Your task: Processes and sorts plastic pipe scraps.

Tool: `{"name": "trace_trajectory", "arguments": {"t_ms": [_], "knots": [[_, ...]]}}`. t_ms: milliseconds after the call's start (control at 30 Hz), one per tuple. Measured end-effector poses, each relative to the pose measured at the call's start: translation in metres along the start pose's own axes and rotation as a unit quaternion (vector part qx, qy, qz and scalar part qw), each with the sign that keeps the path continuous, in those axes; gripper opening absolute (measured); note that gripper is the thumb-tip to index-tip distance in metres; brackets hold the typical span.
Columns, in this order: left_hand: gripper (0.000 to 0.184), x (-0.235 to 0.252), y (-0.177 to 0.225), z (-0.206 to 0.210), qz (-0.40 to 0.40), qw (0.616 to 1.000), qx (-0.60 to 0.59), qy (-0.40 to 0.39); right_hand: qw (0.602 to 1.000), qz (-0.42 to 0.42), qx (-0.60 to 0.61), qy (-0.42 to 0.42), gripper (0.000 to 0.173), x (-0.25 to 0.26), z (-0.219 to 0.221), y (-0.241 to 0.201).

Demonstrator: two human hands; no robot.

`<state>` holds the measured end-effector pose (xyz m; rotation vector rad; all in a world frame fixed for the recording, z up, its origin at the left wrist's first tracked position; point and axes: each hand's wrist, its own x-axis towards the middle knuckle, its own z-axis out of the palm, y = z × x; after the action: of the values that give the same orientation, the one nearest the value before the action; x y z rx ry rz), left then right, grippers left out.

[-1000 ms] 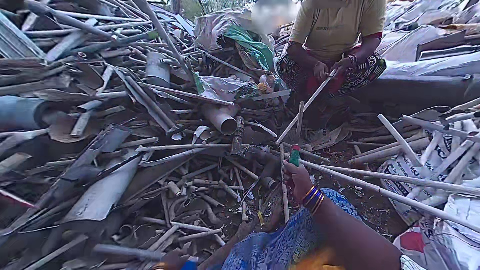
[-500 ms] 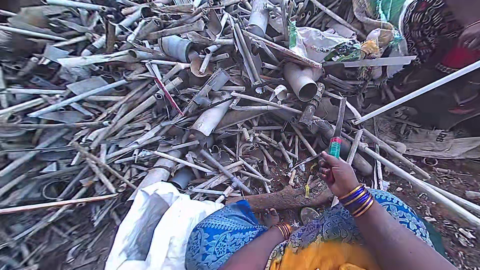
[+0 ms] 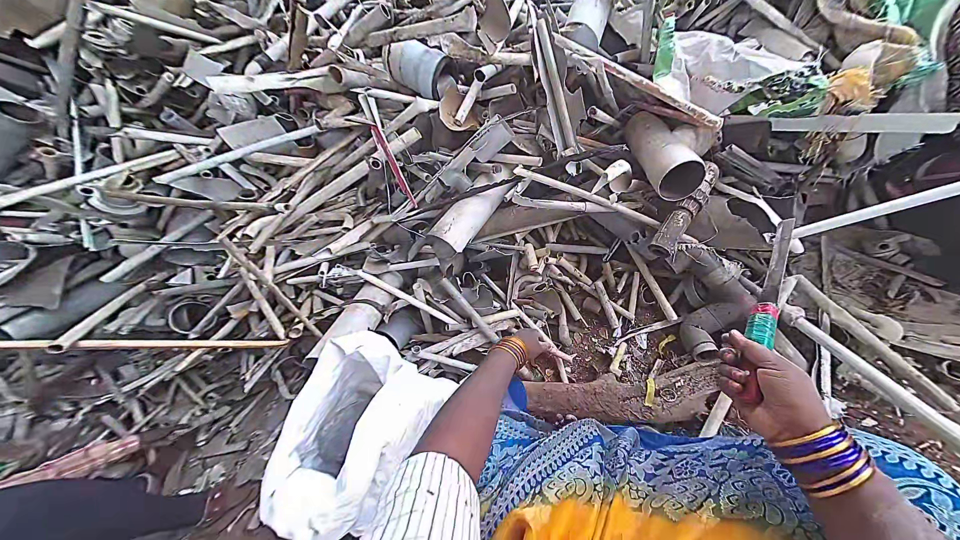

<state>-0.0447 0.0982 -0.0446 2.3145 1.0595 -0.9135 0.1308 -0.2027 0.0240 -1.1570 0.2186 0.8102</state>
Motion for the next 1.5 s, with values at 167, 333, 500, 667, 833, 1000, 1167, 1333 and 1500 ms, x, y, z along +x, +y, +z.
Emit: {"name": "trace_trajectory", "arguments": {"t_ms": [167, 333, 500, 667, 833, 1000, 1167, 1333, 1500], "knots": [[0.054, 0.016, -0.049, -0.034, -0.067, 0.986, 0.143, -0.044, 1.0, -0.004, -0.016, 0.012, 0.017, 0.009, -0.011, 0.006], [0.05, 0.04, -0.085, -0.061, -0.165, 0.982, 0.089, 0.018, 0.999, 0.002, -0.03, 0.027, 0.023, 0.017, -0.025, 0.013], [0.042, 0.088, -0.114, -0.053, -0.173, 0.975, 0.1, 0.098, 0.996, 0.02, -0.065, 0.052, 0.026, 0.023, -0.035, 0.015], [0.032, 0.128, -0.109, -0.036, -0.185, 0.975, 0.078, 0.095, 0.992, 0.027, -0.109, 0.05, 0.027, 0.032, -0.041, 0.013], [0.028, 0.141, -0.115, -0.036, -0.173, 0.973, 0.132, 0.079, 0.992, 0.047, -0.116, 0.029, 0.03, 0.037, -0.044, 0.011], [0.03, 0.151, -0.133, -0.033, -0.142, 0.968, 0.182, 0.103, 0.994, 0.029, -0.101, 0.036, 0.027, 0.031, -0.047, 0.008], [0.029, 0.116, -0.113, -0.042, -0.077, 0.968, 0.199, 0.134, 0.996, 0.004, -0.079, 0.051, 0.025, 0.016, -0.049, 0.002], [0.031, 0.05, -0.069, -0.073, -0.076, 0.955, 0.128, 0.258, 0.996, -0.023, -0.074, 0.049, 0.017, 0.004, -0.056, 0.001], [0.04, -0.032, -0.028, -0.104, -0.101, 0.877, -0.13, 0.452, 0.967, -0.143, -0.206, 0.053, 0.016, -0.007, -0.058, 0.005]]}}
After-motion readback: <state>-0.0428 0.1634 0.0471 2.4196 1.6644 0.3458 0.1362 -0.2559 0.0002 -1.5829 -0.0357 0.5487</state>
